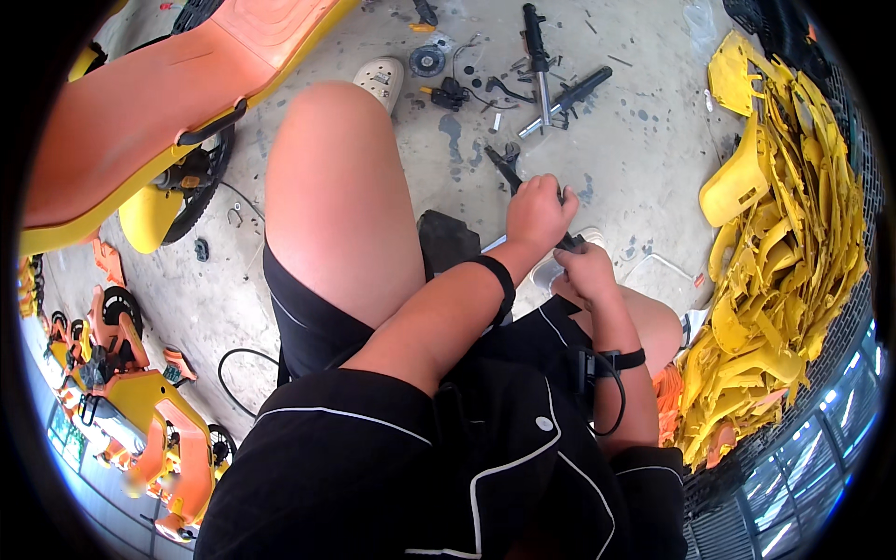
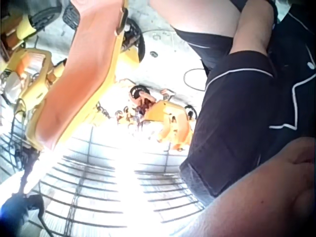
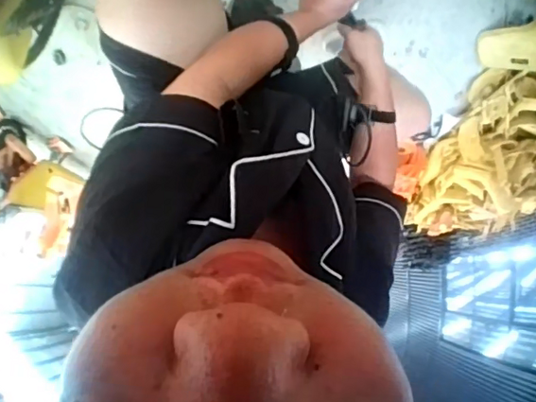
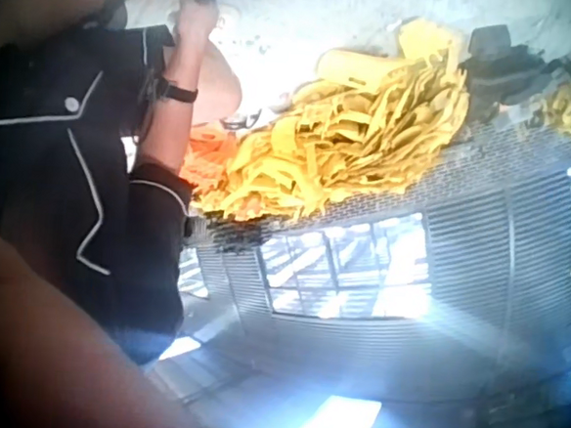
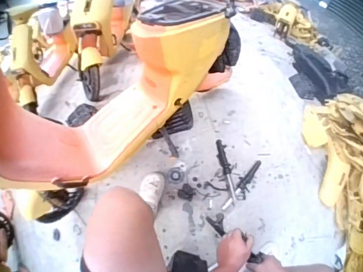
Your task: The person sits on the floor assembling scooter handlebar components. They use a screwdriver to tighten screws on a black plastic part, then attach a cable and insert a bolt, working with various small parts and tools scattered on the floor.
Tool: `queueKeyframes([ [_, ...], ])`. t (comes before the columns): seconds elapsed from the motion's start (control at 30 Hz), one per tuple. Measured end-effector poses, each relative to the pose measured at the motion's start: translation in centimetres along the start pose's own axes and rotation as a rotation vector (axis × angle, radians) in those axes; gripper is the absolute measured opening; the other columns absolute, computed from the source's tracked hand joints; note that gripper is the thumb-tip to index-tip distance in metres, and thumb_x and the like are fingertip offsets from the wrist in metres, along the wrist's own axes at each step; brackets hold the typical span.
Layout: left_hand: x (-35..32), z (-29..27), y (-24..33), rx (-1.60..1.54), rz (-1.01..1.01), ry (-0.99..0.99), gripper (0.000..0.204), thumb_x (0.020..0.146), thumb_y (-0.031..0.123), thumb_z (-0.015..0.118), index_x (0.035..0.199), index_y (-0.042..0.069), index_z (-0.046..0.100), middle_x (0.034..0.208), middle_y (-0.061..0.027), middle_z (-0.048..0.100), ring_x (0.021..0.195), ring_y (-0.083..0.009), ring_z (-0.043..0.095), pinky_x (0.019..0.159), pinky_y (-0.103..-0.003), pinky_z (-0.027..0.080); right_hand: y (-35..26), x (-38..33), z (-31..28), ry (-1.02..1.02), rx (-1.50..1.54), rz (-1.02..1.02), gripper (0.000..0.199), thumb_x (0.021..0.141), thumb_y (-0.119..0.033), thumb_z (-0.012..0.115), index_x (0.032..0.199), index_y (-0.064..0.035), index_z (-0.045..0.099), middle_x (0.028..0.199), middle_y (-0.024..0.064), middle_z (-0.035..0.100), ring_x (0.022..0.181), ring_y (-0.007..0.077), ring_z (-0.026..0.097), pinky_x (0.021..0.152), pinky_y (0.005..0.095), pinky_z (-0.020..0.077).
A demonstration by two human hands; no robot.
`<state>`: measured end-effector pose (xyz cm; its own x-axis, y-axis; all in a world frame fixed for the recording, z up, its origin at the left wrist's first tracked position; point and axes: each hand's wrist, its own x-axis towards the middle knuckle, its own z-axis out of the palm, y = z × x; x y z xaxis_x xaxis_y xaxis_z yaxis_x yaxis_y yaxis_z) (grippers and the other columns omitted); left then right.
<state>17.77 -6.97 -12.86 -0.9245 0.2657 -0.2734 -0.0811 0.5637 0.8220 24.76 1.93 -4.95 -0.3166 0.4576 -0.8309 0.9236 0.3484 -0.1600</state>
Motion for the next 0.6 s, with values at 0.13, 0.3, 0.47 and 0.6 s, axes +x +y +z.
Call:
queueKeyframes([
  [0.13,0.5,-0.5,-0.1,0.003,-0.024,-0.026,0.028,0.09,0.03,0.06,0.083,0.003,0.057,0.087,-0.0171,0.063,0.086,-0.0384,0.061,0.074,-0.049,0.049,-0.8,-1.4,0.3,0.192,-0.414,-0.233,0.026,0.082,-0.022,0.062,0.098,-0.0009,0.066,0.09,0.0248,0.07,0.085,0.0411,0.069,0.076,0.0485,0.0536],
  [0.3,2.0,-2.6,-0.3,0.005,-0.041,-0.067,0.03,0.092,0.031,0.056,0.085,0.002,0.057,0.086,-0.0197,0.063,0.082,-0.0405,0.062,0.072,-0.049,0.048,-4.1,-2.4,0.1,0.187,-0.491,-0.2,0.028,0.083,-0.014,0.056,0.104,0.0017,0.066,0.098,0.0263,0.07,0.094,0.042,0.068,0.084,0.0483,0.0539],
  [0.47,2.2,-3.3,-0.3,0.032,0.02,-0.109,0.029,0.092,0.031,0.054,0.085,0.003,0.059,0.089,-0.0178,0.065,0.084,-0.0395,0.063,0.073,-0.049,0.05,-3.0,-0.4,0.9,0.077,-0.233,-0.086,0.034,0.08,-0.019,0.06,0.102,0.0062,0.068,0.1,0.0295,0.069,0.099,0.0428,0.067,0.087,0.0459,0.0532],
  [0.6,1.8,-3.0,-0.5,0.055,0.021,-0.163,0.029,0.094,0.03,0.053,0.091,0.002,0.06,0.089,-0.0199,0.064,0.084,-0.0414,0.062,0.073,-0.048,0.049,-2.0,-0.2,1.6,0.042,-0.098,-0.021,0.036,0.08,-0.02,0.061,0.103,0.0068,0.068,0.101,0.0289,0.069,0.1,0.0428,0.066,0.088,0.0452,0.053],
])
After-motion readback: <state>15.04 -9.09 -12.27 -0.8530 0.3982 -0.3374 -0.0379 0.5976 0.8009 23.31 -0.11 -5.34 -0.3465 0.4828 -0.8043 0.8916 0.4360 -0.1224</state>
